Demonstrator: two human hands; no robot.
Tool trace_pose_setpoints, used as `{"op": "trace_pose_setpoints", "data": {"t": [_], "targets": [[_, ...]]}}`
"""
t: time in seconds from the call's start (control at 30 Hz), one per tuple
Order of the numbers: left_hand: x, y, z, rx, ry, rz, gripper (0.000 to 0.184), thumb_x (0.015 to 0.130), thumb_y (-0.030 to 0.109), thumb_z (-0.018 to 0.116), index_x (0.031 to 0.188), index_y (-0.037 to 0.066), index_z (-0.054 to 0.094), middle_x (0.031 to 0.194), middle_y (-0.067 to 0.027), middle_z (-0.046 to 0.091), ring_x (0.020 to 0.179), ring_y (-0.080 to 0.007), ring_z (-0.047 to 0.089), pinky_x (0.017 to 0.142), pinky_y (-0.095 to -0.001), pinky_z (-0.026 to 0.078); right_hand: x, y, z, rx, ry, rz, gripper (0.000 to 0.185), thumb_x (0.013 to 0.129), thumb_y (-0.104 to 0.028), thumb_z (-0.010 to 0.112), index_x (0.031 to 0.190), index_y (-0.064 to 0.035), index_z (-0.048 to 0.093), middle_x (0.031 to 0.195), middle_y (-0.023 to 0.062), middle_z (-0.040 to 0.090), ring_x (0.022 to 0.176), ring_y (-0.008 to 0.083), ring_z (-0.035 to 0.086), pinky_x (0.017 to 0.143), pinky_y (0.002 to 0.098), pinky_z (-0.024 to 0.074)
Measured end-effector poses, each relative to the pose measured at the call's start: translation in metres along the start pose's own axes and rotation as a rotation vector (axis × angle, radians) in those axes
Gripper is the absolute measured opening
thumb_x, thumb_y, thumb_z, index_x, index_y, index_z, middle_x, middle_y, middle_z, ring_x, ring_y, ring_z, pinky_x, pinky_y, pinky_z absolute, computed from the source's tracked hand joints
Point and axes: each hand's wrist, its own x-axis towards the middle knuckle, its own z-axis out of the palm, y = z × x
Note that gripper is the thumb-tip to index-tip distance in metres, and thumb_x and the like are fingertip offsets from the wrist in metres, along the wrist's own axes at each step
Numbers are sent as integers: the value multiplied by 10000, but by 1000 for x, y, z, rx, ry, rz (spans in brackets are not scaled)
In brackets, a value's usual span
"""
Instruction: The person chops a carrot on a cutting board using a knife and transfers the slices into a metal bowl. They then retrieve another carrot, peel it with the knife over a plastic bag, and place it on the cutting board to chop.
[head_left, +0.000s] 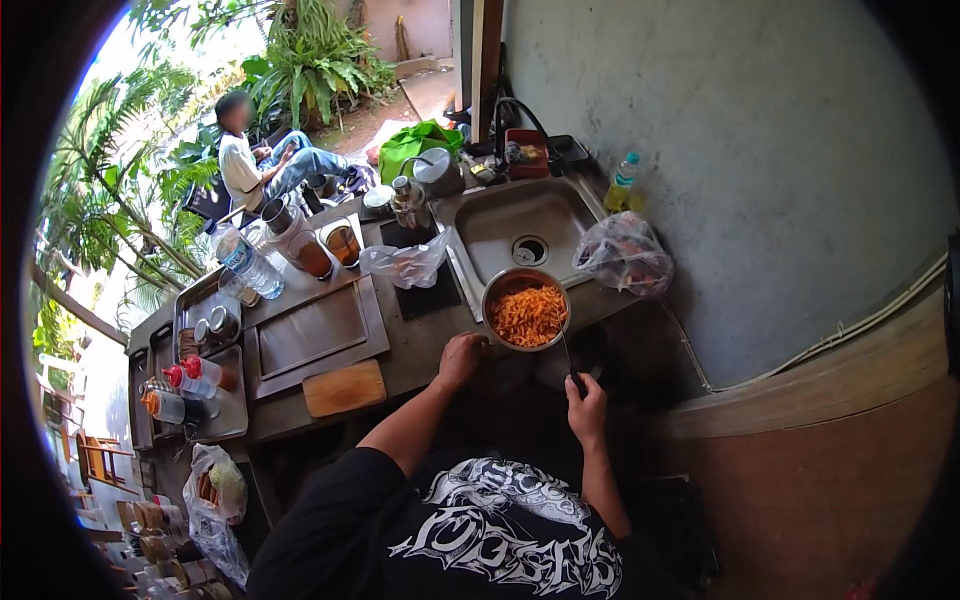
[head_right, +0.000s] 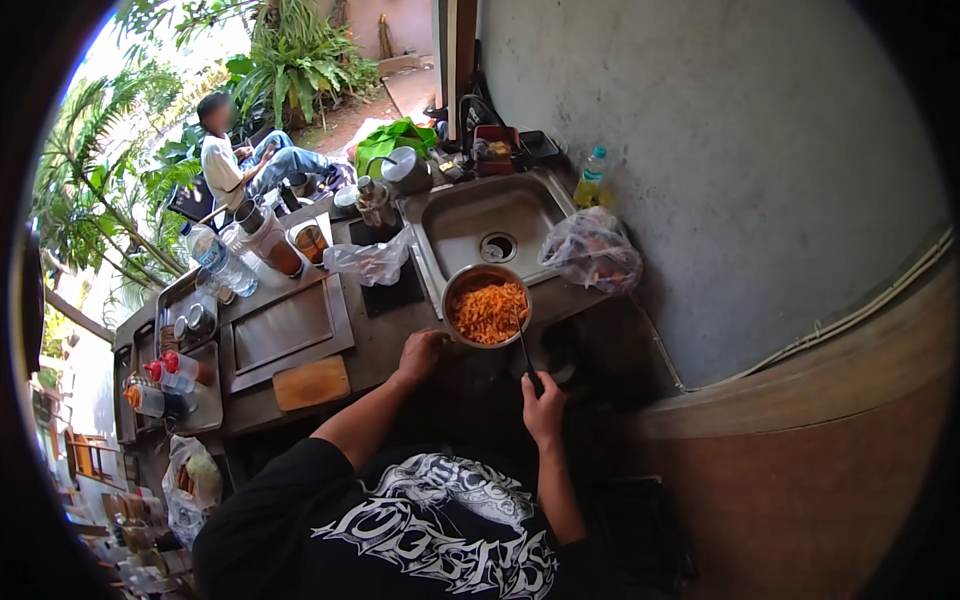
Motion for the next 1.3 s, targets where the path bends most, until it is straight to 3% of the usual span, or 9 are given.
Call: {"op": "trace_pose_setpoints", "data": {"t": [0.07,0.17,0.37,0.57,0.73,0.97,1.3], "targets": [[2,0,5,5,15,-6,164,823,103,678,968,54,738,921,-160,686,915,-362,670,813,-458,530,3,3,5,-23,1,-112,235,973,-198,655,1003,34,677,808,104,683,761,197,665,712,339,494],[2,9,4,79,-13,-28,151,846,114,660,968,64,734,920,-157,681,918,-359,671,811,-461,528,6,3,11,-39,-25,-78,250,964,-210,660,1009,35,679,852,142,706,817,254,701,744,360,505],[6,23,-1,95,-42,-138,152,880,147,639,990,89,726,933,-142,673,937,-361,668,821,-464,527,16,2,23,15,-59,-43,253,954,-213,667,1002,34,683,874,161,715,850,261,709,759,360,508],[4,14,0,167,-133,-65,170,889,133,612,1039,87,680,975,-151,666,979,-362,659,823,-472,532,14,27,39,-26,-29,-134,253,953,-208,667,1002,40,681,879,166,714,864,276,714,769,355,508],[-10,16,3,424,-186,1,200,862,44,574,1059,57,598,1060,-162,622,1081,-371,612,870,-462,544,10,8,32,17,-64,-44,266,951,-208,670,1026,47,681,903,194,713,885,299,716,786,359,515],[-30,8,-8,405,-155,21,185,876,40,557,1061,47,569,1083,-162,614,1089,-370,606,874,-459,541,0,2,20,-12,8,-3,291,949,-219,681,1034,59,677,934,221,716,938,346,717,808,383,525],[-15,5,-19,300,-256,131,119,892,68,548,1009,65,570,1018,-153,629,1026,-372,632,846,-474,536,-20,21,4,9,132,-15,262,970,-219,668,996,41,672,791,113,672,749,181,648,702,335,488]]}}
